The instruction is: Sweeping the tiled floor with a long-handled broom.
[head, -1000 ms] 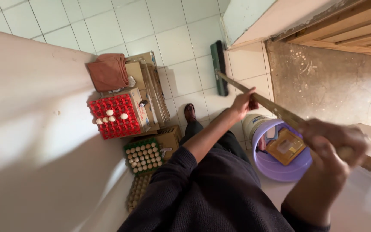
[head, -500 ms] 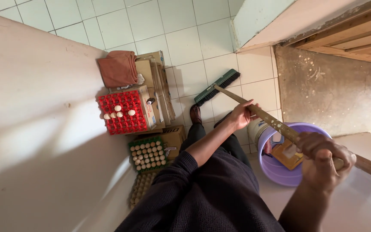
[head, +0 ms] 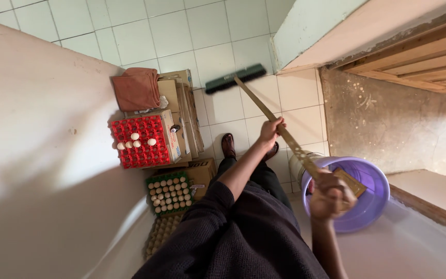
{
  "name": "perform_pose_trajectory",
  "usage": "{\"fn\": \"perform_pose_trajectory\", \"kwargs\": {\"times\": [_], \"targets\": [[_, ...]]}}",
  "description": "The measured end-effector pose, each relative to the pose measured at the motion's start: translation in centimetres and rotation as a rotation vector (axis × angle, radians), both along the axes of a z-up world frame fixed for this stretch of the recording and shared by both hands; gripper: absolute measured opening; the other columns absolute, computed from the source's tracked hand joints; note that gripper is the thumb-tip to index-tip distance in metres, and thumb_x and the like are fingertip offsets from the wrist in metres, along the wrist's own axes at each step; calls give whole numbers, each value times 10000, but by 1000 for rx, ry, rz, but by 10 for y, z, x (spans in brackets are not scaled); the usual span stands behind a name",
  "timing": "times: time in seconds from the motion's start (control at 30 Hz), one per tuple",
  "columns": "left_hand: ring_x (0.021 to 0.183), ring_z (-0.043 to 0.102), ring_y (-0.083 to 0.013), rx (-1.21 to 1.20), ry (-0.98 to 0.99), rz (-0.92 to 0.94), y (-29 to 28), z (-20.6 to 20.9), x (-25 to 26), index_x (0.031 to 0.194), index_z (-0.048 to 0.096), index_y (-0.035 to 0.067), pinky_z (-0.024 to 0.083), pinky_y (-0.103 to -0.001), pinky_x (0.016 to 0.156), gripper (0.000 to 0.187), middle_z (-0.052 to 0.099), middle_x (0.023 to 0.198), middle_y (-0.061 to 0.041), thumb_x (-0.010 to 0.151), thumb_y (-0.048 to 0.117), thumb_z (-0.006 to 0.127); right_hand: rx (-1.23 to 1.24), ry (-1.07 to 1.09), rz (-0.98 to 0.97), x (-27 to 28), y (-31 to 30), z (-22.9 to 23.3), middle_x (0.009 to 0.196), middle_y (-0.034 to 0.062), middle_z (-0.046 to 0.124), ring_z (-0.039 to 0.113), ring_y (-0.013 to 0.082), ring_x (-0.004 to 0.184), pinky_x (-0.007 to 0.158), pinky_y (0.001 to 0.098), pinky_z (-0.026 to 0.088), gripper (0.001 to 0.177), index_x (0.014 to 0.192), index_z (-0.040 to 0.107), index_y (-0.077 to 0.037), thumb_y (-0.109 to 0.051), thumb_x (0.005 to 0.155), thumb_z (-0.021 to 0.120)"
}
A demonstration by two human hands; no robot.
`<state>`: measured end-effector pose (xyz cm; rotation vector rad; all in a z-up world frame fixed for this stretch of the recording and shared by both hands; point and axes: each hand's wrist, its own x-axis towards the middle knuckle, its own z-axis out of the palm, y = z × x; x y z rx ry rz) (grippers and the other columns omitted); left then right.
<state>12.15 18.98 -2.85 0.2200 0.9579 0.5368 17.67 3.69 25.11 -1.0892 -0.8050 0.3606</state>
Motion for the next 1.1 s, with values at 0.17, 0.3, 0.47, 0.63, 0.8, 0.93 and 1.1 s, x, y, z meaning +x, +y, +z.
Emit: {"fn": "perform_pose_trajectory", "kwargs": {"times": [0.17,0.3,0.47,0.63,0.8,0.93,1.1], "targets": [[775,623,-152,25,113,18,35,7,-36,915,601,84,522,-337,727,201,595,812,-29,1003,261,636,-164,-122,111,-33,23,-48,674,32,574,583,123,622,950,478,601,421,716,617,-87,-220,1099,505],[730,619,-145,83,75,34,47,22,-45,907,588,83,521,-328,710,255,576,780,-33,1018,312,588,-206,-144,193,-43,52,-12,725,96,590,600,176,718,991,457,601,431,736,557,-36,-247,1110,529],[725,645,-164,-18,23,55,44,95,-57,1042,610,77,555,-336,671,206,662,855,-82,1017,280,623,-537,-135,-43,-55,23,55,796,98,722,720,160,711,767,403,604,484,715,643,-50,-359,1065,517],[696,635,-163,-112,25,49,-3,87,-63,1038,604,64,569,-335,638,216,662,833,-77,999,277,606,-402,-270,358,-38,40,118,724,91,662,678,176,702,956,440,596,479,754,634,-52,-410,1065,575],[650,633,-182,-142,-5,94,-8,76,-70,910,597,20,552,-335,612,270,644,793,-100,997,275,599,-336,-352,604,-38,58,93,653,62,635,676,195,671,873,442,589,407,707,632,-97,-341,1032,617],[589,594,-173,-74,43,64,0,74,-70,879,629,26,516,-338,574,254,652,764,-110,974,260,604,-208,-319,479,-45,62,82,644,52,631,690,178,643,781,409,618,357,713,605,-99,-245,1038,593],[519,562,-183,-83,15,26,3,64,-78,869,627,-8,491,-346,502,277,675,744,-124,965,252,615,-117,-292,464,-52,49,59,603,18,602,657,140,593,690,358,574,318,688,583,-124,-170,1002,557]]}}
